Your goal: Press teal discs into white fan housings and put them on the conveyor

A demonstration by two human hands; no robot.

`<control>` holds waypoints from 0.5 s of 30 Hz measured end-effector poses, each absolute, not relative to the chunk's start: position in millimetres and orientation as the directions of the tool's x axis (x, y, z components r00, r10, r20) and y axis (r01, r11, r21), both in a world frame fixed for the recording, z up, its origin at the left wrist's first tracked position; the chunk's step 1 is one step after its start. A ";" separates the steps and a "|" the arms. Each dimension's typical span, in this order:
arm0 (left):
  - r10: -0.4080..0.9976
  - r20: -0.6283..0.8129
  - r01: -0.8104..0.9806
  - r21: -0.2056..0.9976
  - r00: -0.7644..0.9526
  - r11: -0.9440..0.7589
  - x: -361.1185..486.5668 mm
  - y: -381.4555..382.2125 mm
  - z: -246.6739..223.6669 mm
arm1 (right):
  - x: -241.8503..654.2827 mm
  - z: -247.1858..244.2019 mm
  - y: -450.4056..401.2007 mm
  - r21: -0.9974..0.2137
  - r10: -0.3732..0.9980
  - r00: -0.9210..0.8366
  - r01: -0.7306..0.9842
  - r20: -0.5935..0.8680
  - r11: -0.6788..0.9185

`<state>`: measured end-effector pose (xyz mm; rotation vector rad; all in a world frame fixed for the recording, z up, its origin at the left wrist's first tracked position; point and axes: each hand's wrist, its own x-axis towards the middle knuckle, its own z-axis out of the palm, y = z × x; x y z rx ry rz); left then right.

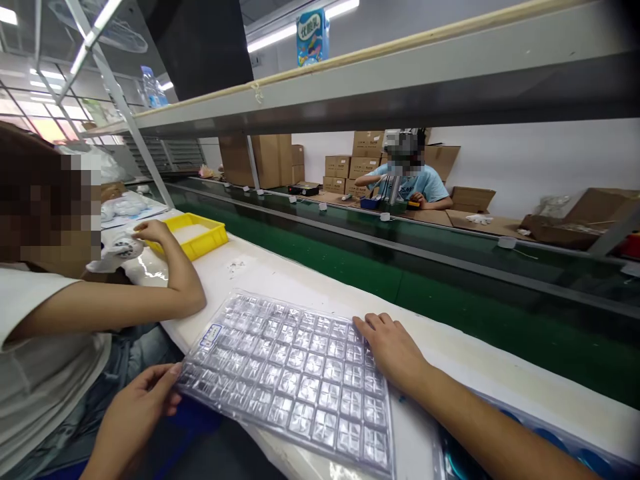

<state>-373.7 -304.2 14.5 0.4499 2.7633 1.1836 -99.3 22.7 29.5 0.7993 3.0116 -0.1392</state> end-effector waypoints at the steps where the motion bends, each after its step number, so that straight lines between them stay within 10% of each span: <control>1: 0.300 -0.026 0.160 0.800 -0.954 0.578 -372.6 -306.4 11.6 | -99.3 29.3 23.0 -0.069 0.464 -0.885 0.466 -0.047 0.882; 7: 0.404 -0.203 -0.082 0.952 -0.892 0.295 -367.3 -314.8 19.4 | -103.4 27.2 26.7 0.010 0.396 -0.916 0.396 -0.072 0.918; 15: 0.430 -0.182 0.054 0.875 -0.884 0.481 -367.5 -314.7 11.9 | -102.7 18.9 25.4 0.104 0.347 -0.936 0.339 -0.059 0.935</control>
